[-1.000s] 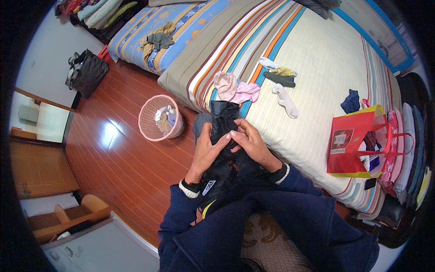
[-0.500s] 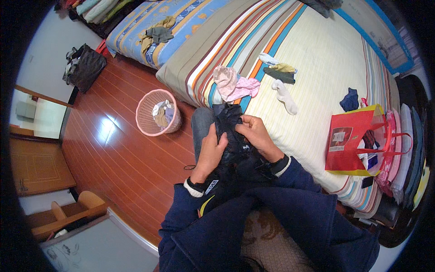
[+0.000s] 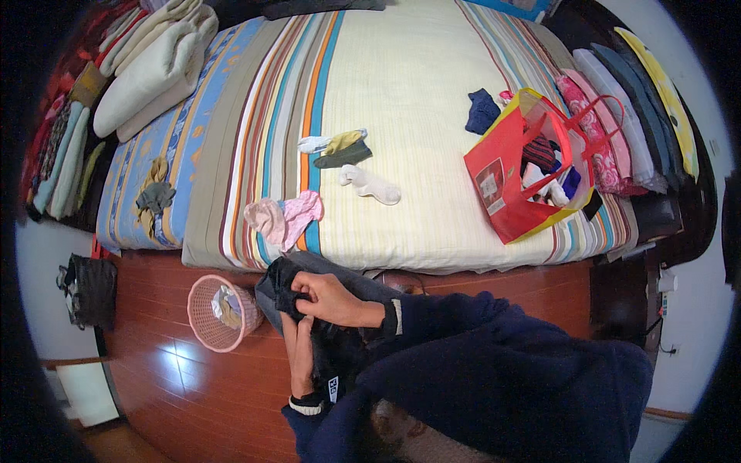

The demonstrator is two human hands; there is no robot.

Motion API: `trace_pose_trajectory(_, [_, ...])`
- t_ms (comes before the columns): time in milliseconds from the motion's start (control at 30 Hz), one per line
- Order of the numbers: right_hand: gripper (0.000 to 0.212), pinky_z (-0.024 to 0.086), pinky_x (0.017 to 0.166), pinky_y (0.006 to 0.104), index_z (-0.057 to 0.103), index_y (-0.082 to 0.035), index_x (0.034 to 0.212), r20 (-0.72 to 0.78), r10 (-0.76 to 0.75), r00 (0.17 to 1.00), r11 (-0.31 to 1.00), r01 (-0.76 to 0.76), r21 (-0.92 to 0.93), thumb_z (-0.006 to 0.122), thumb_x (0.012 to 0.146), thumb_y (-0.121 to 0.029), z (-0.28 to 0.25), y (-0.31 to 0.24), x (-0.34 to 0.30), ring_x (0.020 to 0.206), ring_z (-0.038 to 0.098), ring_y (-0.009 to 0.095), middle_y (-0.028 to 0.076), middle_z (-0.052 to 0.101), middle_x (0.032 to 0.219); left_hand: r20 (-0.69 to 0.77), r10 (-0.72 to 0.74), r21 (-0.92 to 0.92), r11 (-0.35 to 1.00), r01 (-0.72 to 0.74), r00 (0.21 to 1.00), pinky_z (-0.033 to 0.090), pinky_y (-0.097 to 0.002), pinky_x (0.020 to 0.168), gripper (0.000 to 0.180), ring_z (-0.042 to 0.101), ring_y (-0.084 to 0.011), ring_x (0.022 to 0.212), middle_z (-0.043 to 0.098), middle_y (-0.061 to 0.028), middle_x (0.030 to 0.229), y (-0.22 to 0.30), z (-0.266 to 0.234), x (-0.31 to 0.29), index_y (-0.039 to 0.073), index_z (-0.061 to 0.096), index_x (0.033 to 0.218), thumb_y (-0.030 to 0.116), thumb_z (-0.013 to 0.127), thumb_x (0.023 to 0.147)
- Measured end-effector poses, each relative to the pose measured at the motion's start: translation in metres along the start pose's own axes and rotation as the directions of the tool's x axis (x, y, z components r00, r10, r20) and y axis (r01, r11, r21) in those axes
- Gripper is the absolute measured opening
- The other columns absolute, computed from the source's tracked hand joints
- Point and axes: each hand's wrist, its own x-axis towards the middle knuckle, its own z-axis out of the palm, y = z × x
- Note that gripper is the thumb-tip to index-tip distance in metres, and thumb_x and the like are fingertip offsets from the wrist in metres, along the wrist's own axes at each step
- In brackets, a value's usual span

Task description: The person sits on the floor and folds various garments including socks, underwear, a shirt, and pants. They place folded items into a pink laundry basket and continue folding remaining clothes on the bed.

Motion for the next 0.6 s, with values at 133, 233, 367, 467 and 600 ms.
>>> trace_pose_trajectory(133, [0.018,0.046,0.058,0.0323,0.053,0.004,0.088,0.034,-0.010,0.999,1.000,0.010,0.021,0.063,0.076,-0.005,-0.001,-0.004,0.003,0.061,0.057,0.017,0.013,0.058,0.068,-0.091,0.089,0.114,0.990,-0.078,0.992,0.033,-0.0320,0.097,0.049,0.044,-0.0228,0.113,0.045,-0.0134,0.127,-0.002,0.006,0.002,-0.001,0.034,0.135,0.013,0.047,0.090])
trace_pose_trajectory(233, [0.018,0.047,0.058,0.0321,0.054,0.004,0.088,0.055,0.017,0.998,0.999,-0.019,0.038,0.064,0.076,-0.004,-0.004,-0.001,0.002,0.063,0.060,0.019,0.014,0.059,0.070,-0.104,0.066,0.244,0.969,-0.039,0.992,0.036,-0.0319,0.094,0.047,0.048,-0.0230,0.108,0.048,-0.0139,0.123,-0.005,0.007,0.007,-0.002,0.034,0.134,0.011,0.046,0.090])
trace_pose_trajectory(367, [0.018,0.048,0.061,0.0347,0.054,0.003,0.088,0.071,0.095,0.993,0.994,-0.099,0.055,0.063,0.075,-0.006,-0.010,0.004,-0.006,0.068,0.063,0.025,0.016,0.062,0.075,-0.049,0.007,0.400,0.916,0.013,0.999,0.036,-0.0326,0.095,0.047,0.047,-0.0241,0.111,0.048,-0.0172,0.123,-0.012,0.000,0.007,-0.005,0.035,0.132,0.010,0.048,0.090])
trace_pose_trajectory(467, [0.019,0.048,0.065,0.0384,0.055,0.002,0.089,0.029,-0.034,0.999,0.999,0.035,-0.040,0.062,0.074,-0.008,-0.014,0.009,-0.007,0.074,0.062,0.031,0.016,0.062,0.079,-0.099,0.156,0.442,0.892,-0.097,0.983,0.038,-0.0335,0.094,0.044,0.049,-0.0250,0.110,0.050,-0.0181,0.120,-0.022,-0.003,0.018,-0.007,0.038,0.129,0.007,0.048,0.088])
trace_pose_trajectory(600, [0.019,0.046,0.069,0.0374,0.055,0.001,0.090,-0.047,0.102,0.994,0.992,-0.098,0.078,0.061,0.075,-0.010,-0.011,0.021,-0.006,0.080,0.059,0.028,0.016,0.059,0.084,-0.112,0.330,0.405,0.876,-0.260,0.937,0.039,-0.0354,0.095,0.043,0.052,-0.0302,0.104,0.054,-0.0222,0.114,-0.045,-0.008,0.037,-0.009,0.042,0.124,0.001,0.043,0.082])
